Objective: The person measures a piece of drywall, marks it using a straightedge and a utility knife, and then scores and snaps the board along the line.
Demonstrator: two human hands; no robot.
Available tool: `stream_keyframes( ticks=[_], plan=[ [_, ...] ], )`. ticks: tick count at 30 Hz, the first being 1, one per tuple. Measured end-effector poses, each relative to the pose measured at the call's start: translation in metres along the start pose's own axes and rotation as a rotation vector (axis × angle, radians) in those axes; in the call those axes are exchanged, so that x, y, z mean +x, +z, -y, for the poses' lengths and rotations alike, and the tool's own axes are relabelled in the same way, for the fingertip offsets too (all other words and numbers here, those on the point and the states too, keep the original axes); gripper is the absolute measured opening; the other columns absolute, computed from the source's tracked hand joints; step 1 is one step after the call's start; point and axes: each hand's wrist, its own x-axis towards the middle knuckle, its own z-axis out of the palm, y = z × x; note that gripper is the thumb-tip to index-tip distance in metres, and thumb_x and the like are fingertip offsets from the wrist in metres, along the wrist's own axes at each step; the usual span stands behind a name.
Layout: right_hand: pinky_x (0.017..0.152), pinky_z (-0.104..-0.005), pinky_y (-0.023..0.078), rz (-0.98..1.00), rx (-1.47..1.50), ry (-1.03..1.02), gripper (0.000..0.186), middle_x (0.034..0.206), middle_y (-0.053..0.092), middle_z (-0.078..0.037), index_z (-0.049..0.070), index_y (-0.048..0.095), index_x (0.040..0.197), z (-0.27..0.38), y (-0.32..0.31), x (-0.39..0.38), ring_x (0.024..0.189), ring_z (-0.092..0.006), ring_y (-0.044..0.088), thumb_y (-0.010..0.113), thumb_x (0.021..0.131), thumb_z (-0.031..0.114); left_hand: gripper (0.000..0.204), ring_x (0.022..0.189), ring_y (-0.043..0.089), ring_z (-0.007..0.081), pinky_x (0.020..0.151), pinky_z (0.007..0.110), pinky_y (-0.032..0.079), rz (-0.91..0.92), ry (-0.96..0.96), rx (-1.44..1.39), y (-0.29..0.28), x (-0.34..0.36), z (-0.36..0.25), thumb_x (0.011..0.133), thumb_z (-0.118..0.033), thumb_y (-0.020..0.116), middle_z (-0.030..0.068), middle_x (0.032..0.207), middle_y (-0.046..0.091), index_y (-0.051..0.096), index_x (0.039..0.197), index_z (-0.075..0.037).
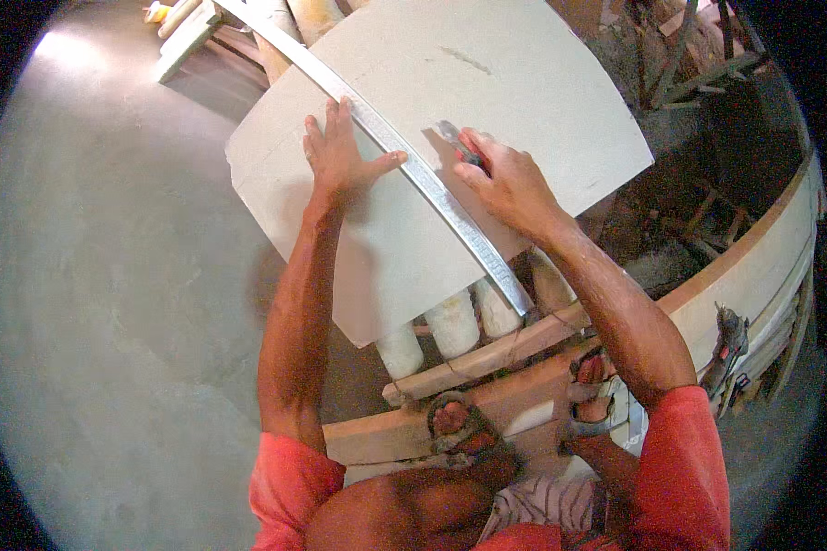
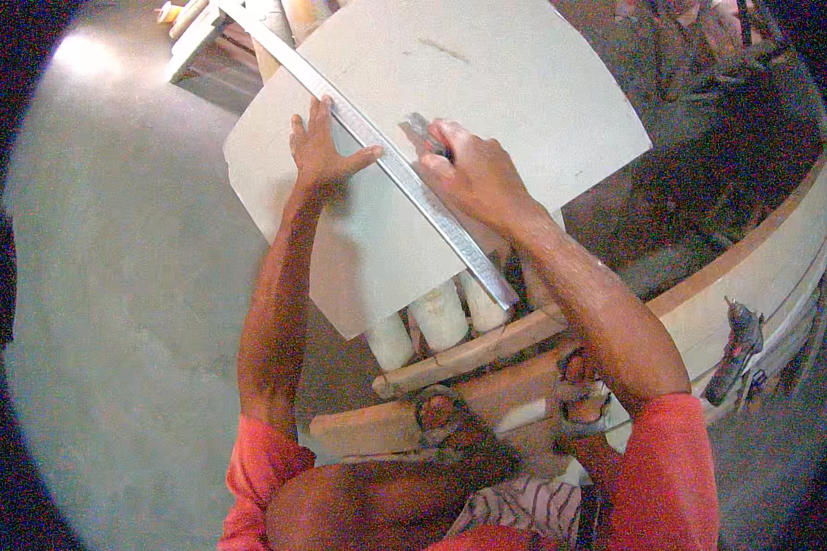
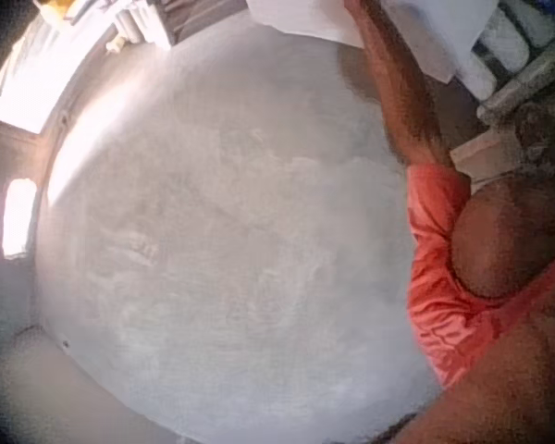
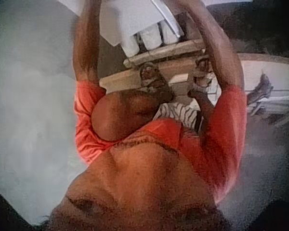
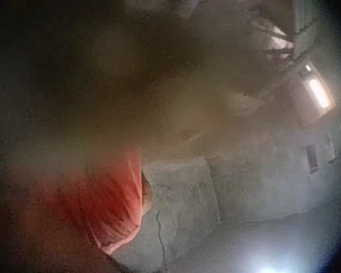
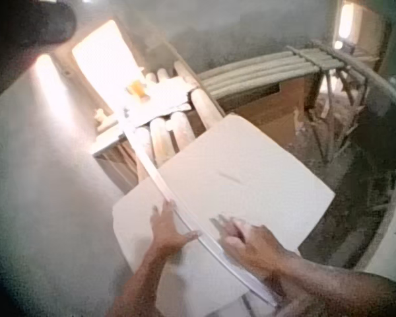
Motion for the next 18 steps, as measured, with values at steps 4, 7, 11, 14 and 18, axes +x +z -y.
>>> stream_keyframes(
  ticks=[4,7,11,14,18],
  plan=[
    [0.093,-0.0429,0.051,0.037,-0.129,-0.072,0.045,0.117,0.063,-0.025,-0.001,0.050,0.133,0.029,0.024,0.064,0.102,-0.0332,0.067,0.054,0.091,0.015,0.121,0.143,0.003,0.0501,0.114,0.063,0.005,0.008,-0.001,0.008,-0.004,-0.004,-0.011,0.063,-0.058,0.082,0.0209,0.158,0.014,0.018,0.152,-0.006],
    [0.088,-0.0442,0.053,0.035,-0.216,-0.128,0.043,0.109,0.066,-0.023,0.003,0.052,0.133,0.050,0.039,0.084,0.097,-0.0342,0.068,0.055,0.092,0.016,0.121,0.144,0.002,0.0498,0.114,0.062,0.006,0.015,-0.010,0.042,-0.006,-0.006,-0.008,0.063,-0.057,0.081,0.0205,0.158,0.013,0.017,0.152,-0.007],
    [0.079,-0.0446,0.056,0.050,-0.328,-0.093,0.043,0.096,0.070,-0.021,0.007,0.053,0.133,0.070,0.050,0.100,0.088,-0.0340,0.070,0.055,0.091,0.016,0.120,0.143,0.006,0.0511,0.113,0.063,0.008,0.003,-0.007,0.030,-0.009,-0.006,-0.008,0.063,-0.060,0.081,0.0209,0.157,0.016,0.020,0.151,-0.006],
    [0.074,-0.0434,0.058,0.029,-0.464,-0.108,0.043,0.092,0.070,-0.020,0.007,0.053,0.133,0.073,0.058,0.108,0.082,-0.0327,0.071,0.056,0.091,0.016,0.118,0.142,0.009,0.0524,0.112,0.064,0.010,-0.024,0.013,0.013,-0.010,-0.007,-0.009,0.063,-0.060,0.080,0.0217,0.156,0.019,0.021,0.151,-0.006],
    [0.074,-0.0421,0.058,0.061,-0.496,-0.134,0.040,0.090,0.069,-0.022,-0.005,0.056,0.120,0.080,0.061,0.111,0.084,-0.0345,0.071,0.059,0.088,0.019,0.115,0.141,0.012,0.0536,0.111,0.065,0.012,-0.065,0.035,0.015,-0.008,-0.008,-0.006,0.065,-0.056,0.081,0.0225,0.155,0.022,0.022,0.151,-0.006]
  ],
)
